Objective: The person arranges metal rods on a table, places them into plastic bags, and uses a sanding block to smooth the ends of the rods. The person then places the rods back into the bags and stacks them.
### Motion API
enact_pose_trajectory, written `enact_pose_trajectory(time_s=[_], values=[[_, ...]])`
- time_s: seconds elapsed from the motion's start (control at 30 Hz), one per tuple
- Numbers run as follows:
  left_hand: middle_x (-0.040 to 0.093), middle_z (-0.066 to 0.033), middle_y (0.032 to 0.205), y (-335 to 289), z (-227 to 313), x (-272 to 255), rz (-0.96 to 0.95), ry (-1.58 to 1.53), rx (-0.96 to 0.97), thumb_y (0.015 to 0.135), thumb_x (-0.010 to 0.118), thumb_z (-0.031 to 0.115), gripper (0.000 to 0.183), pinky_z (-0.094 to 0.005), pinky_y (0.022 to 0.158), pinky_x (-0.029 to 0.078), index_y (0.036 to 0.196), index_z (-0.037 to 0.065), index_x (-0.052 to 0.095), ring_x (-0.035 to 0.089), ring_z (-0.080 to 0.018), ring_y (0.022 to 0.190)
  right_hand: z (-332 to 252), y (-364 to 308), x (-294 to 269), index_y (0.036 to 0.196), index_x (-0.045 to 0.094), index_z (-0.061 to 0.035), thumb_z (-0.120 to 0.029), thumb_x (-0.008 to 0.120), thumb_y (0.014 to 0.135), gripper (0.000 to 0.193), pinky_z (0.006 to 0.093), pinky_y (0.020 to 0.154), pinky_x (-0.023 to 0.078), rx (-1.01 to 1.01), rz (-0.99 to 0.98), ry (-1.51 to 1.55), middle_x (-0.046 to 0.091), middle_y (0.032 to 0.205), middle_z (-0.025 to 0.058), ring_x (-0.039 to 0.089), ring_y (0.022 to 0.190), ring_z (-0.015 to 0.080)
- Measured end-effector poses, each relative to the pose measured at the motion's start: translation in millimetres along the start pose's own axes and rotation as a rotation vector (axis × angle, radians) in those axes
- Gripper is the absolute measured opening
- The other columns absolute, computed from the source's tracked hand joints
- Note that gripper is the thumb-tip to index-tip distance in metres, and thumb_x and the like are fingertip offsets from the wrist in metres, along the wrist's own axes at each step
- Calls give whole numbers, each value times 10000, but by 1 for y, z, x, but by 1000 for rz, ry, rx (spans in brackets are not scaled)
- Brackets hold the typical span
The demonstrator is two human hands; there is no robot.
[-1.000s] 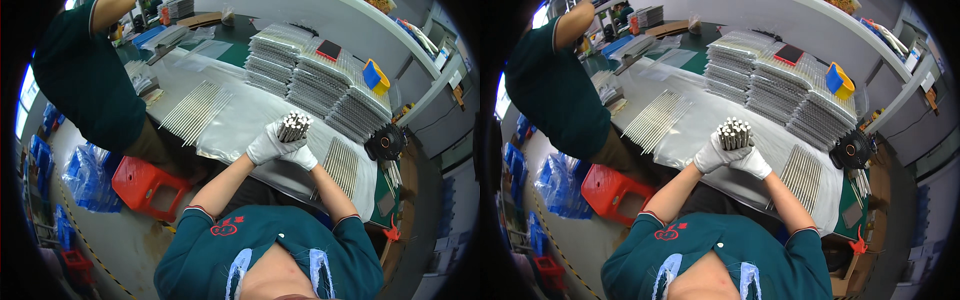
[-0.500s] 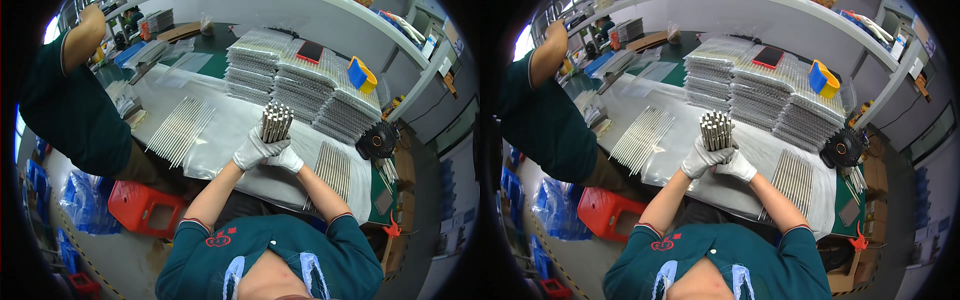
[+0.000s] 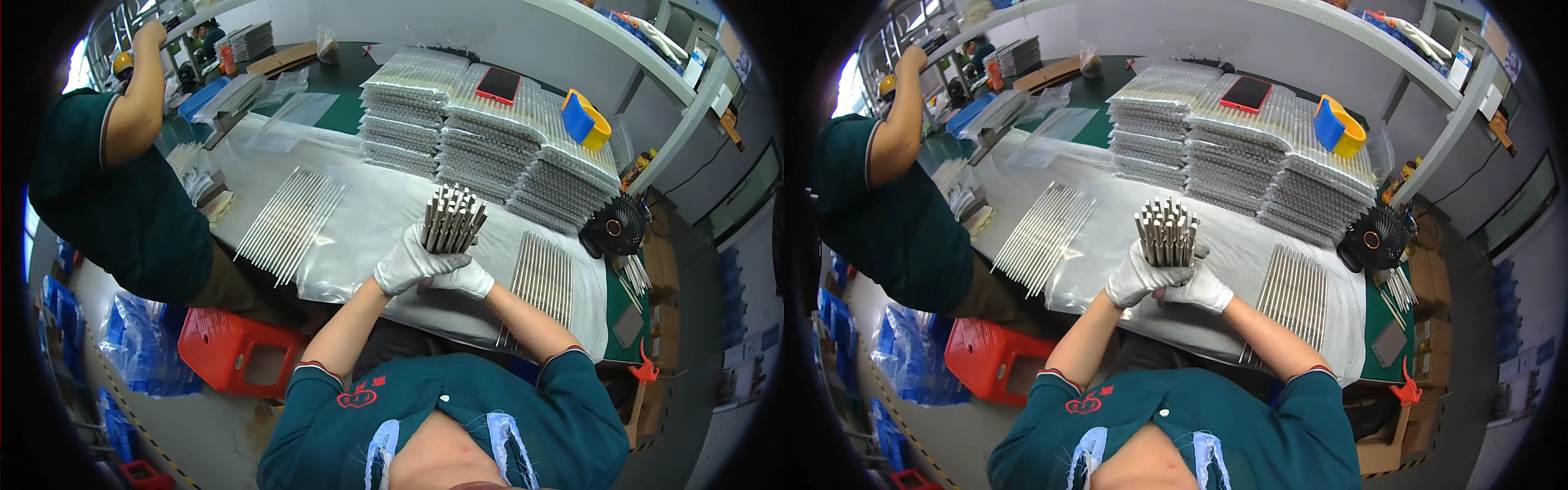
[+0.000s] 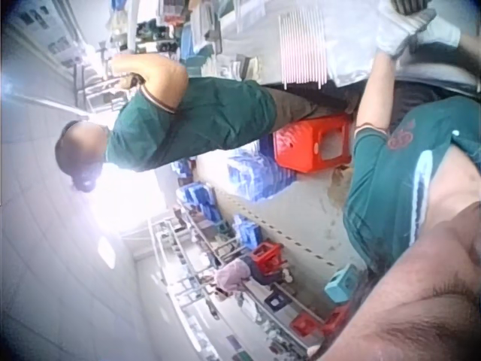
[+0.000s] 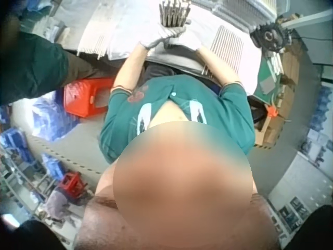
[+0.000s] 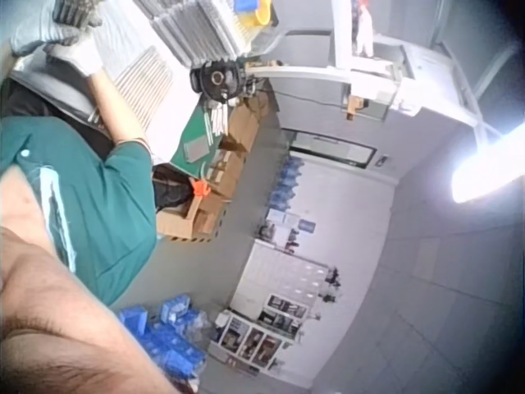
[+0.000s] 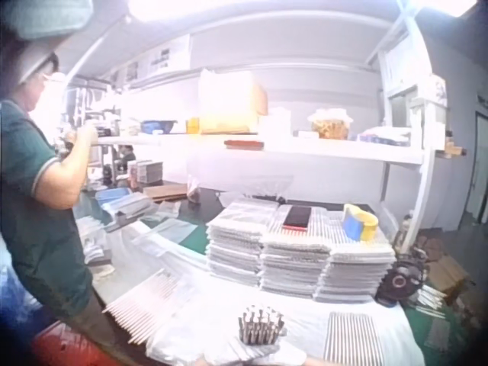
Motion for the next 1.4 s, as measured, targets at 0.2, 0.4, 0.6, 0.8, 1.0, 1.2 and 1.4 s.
enact_pose_trajectory(time_s=[0.2, 0.4, 0.6, 0.8, 1.0, 1.2, 1.4], values=[[651, -54, 1005, -10, 5, 10, 7, 365, 232, 717, 766, 121, 391, -262, 815, 493, 1063, 33, 605, 598, -98, 893, 37, -11, 2, 1297, 465, -113, -236, 780, 671, 712, 365, 1031, 348, -59, -121, 4, 462, 1333, 86, 432, 1222, 232], [611, -73, 1110, -30, -6, 10, -92, 807, 495, 751, 718, 186, 425, -355, 916, 451, 1140, 81, 584, 568, -238, 1035, 13, -20, -1, 1378, 343, -106, -241, 762, 674, 830, 380, 1099, 230, -23, -181, 86, 359, 1411, 98, 317, 1314, 245], [596, -96, 1128, -43, -1, 10, -164, 451, 364, 682, 750, 130, 479, -329, 910, 453, 1126, 65, 583, 570, -234, 1020, -4, -22, 6, 1241, 489, -100, -204, 751, 680, 628, 345, 1007, 368, 55, -196, 175, 517, 1230, 75, 475, 1151, 205], [586, -98, 1153, -48, 4, 11, -193, 222, 162, 663, 754, 103, 520, -323, 936, 432, 1140, 38, 558, 565, -218, 1038, 2, -24, 11, 1207, 510, -87, -191, 768, 668, 606, 332, 968, 407, 98, -167, 313, 550, 1176, 61, 509, 1104, 186], [610, -97, 1112, -40, -2, 8, -168, 473, 345, 698, 751, 182, 468, -324, 918, 444, 1122, 69, 588, 580, -211, 1015, -28, -18, 2, 1272, 441, -77, -186, 752, 680, 678, 352, 1019, 357, 164, -156, 407, 502, 1245, 80, 460, 1176, 214], [665, -78, 946, -16, -7, 2, 52, 393, 235, 769, 719, 210, 367, -310, 761, 509, 1082, 57, 605, 640, -183, 844, 36, -9, 16, 1352, 356, -65, -220, 738, 711, 762, 351, 1047, 318, -56, -36, 2, 443, 1328, 99, 404, 1242, 229], [657, -71, 812, 21, -17, -5, 461, 19, -4, 842, 613, 88, 210, -258, 631, 513, 1027, 4, 558, 625, -132, 702, -3, 6, 8, 1084, 571, 10, -292, 760, 699, 524, 320, 825, 478, 405, 11, 254, 636, 1008, 86, 589, 917, 182]])
Point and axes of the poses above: each hand's wrist, its own y-axis towards the middle knuckle, its own x-axis out of the palm, z = x × y, the point moved 1 cm from there along y, towards the middle knuckle
